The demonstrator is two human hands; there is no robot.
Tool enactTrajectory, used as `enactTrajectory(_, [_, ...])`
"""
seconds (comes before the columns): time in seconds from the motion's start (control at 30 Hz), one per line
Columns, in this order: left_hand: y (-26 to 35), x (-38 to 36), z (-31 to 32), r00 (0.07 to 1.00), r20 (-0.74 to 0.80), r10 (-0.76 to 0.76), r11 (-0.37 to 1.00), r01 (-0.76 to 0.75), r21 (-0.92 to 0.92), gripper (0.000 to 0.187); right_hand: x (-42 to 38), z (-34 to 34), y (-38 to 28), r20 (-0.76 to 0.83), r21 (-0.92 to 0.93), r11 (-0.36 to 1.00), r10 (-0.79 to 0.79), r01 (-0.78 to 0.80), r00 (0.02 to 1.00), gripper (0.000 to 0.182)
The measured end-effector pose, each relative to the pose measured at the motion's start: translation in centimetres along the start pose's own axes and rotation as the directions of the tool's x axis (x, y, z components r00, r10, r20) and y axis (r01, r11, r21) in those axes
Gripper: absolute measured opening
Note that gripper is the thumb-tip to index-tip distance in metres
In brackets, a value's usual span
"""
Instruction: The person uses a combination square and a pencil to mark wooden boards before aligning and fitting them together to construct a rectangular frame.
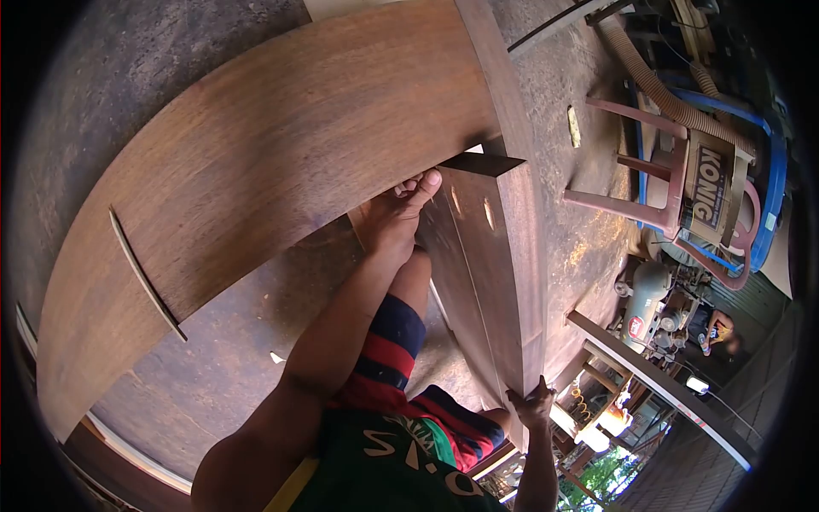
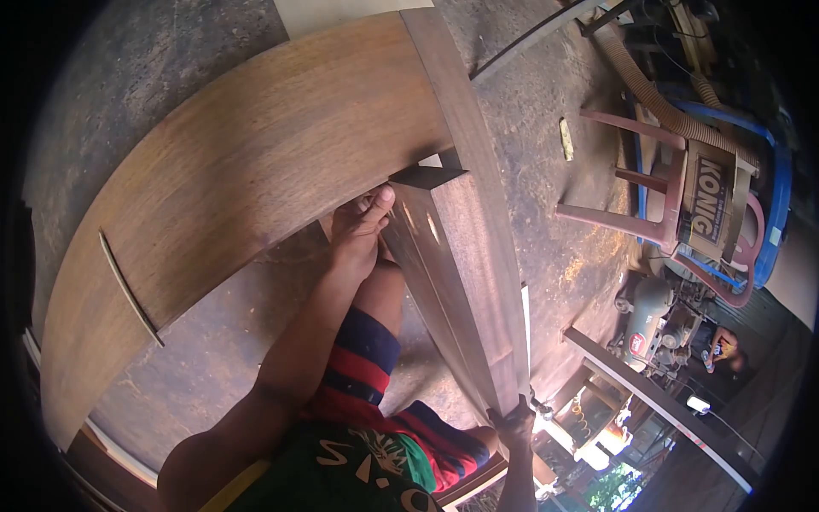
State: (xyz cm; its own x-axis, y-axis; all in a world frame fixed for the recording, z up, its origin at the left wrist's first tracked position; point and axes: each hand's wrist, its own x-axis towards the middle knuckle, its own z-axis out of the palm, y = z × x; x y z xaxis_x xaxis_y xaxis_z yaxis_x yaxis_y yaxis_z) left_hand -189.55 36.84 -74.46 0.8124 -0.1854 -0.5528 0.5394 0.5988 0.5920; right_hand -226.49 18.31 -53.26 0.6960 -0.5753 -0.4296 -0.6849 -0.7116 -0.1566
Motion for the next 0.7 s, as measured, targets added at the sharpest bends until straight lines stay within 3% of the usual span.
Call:
enactTrajectory(0.13, [0.0,0.1,-0.2,1.0,0.025,-0.009,1.0,0.01,-0.03,0.027,-0.1,-0.1,0.6,0.088,0.012,0.994,0.104,-0.105,0.991,0.059])
enactTrajectory(0.27, [0.7,0.2,-0.2,0.997,0.036,-0.066,0.996,0.068,-0.059,0.028,0.0,0.0,0.5,0.064,-0.023,0.995,0.098,-0.097,0.993,0.052])
enactTrajectory(0.33, [0.8,0.3,-0.4,0.995,0.044,-0.088,0.993,0.091,-0.069,0.029,0.1,0.1,0.4,-0.007,0.024,0.997,-0.067,0.067,0.998,0.052])
enactTrajectory(0.37, [1.0,0.3,-0.4,0.993,0.049,-0.112,0.99,0.115,-0.076,0.03,0.1,0.0,0.4,-0.009,0.023,0.997,-0.067,0.067,0.998,0.052])
enactTrajectory(0.5, [2.0,-0.1,-0.1,0.984,0.055,-0.168,0.976,0.174,-0.129,0.028,-0.2,-0.5,0.6,0.11,-0.016,0.991,0.136,-0.135,0.985,0.055])
enactTrajectory(0.57, [2.2,0.1,-0.2,0.968,0.013,-0.252,0.965,0.252,-0.072,0.025,-0.2,-0.3,1.0,0.157,-0.046,0.979,0.203,-0.198,0.967,0.059])
enactTrajectory(0.63, [2.5,0.1,-0.2,0.968,0.019,-0.249,0.963,0.25,-0.099,0.025,-0.2,0.0,1.3,0.035,-0.006,0.998,-0.057,0.057,0.998,0.06])
enactTrajectory(0.7, [2.6,0.1,-0.1,0.968,0.03,-0.248,0.96,0.25,-0.125,0.024,-0.2,0.0,1.3,0.045,-0.003,0.999,-0.05,0.05,0.998,0.06])
